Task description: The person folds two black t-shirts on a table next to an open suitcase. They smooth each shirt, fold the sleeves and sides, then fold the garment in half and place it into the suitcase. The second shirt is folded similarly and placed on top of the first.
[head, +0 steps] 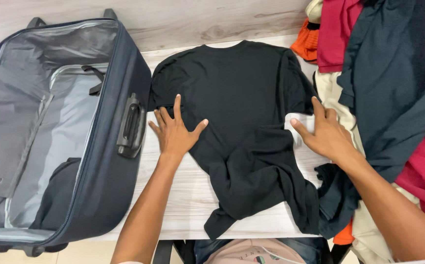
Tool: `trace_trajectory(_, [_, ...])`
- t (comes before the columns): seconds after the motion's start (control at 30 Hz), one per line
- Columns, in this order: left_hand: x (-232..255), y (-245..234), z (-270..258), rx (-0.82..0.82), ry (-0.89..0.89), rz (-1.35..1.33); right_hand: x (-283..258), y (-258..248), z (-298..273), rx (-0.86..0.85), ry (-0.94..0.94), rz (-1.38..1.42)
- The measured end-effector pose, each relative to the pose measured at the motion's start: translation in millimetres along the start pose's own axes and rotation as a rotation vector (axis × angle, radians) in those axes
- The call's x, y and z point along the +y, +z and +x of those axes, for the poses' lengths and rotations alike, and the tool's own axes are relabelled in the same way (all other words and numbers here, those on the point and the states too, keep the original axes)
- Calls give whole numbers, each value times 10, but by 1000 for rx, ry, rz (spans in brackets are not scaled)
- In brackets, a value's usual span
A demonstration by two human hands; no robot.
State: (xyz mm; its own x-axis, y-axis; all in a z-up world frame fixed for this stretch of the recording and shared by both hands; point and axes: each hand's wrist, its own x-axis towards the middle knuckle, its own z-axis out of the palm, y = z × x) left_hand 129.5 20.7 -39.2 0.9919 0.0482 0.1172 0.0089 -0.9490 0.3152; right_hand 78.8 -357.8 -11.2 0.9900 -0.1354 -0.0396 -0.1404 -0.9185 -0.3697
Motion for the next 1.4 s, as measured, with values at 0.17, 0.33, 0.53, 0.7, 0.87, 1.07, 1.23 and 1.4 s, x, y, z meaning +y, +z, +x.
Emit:
trace_trajectory(0.17, [-84,145,232,-18,81,19,-110,186,347,-108,62,-111])
trace_trajectory(0.33, [-216,112,154,-28,146,21,-130,368,771,179,-147,87])
trace_trajectory(0.53, [-437,-131,32,-168,104,1,64,-90,949,562,-232,326])
trace_trajectory(0.7, [-219,-377,-170,-178,0,124,27,-538,917,521,-86,366])
trace_trajectory(0.87, [309,-486,-271,51,246,-81,-398,-657,916,505,-396,334])
trace_trajectory(1.07, [948,-163,442,-57,140,-844,-795,-496,612,59,-590,962])
trace_trajectory(1.23, [1231,188,1040,36,155,-520,-450,-442,5,-93,-335,265])
trace_trajectory(1.4, [1549,477,1322,-106,235,-156,-255,-300,-616,-47,-359,-108])
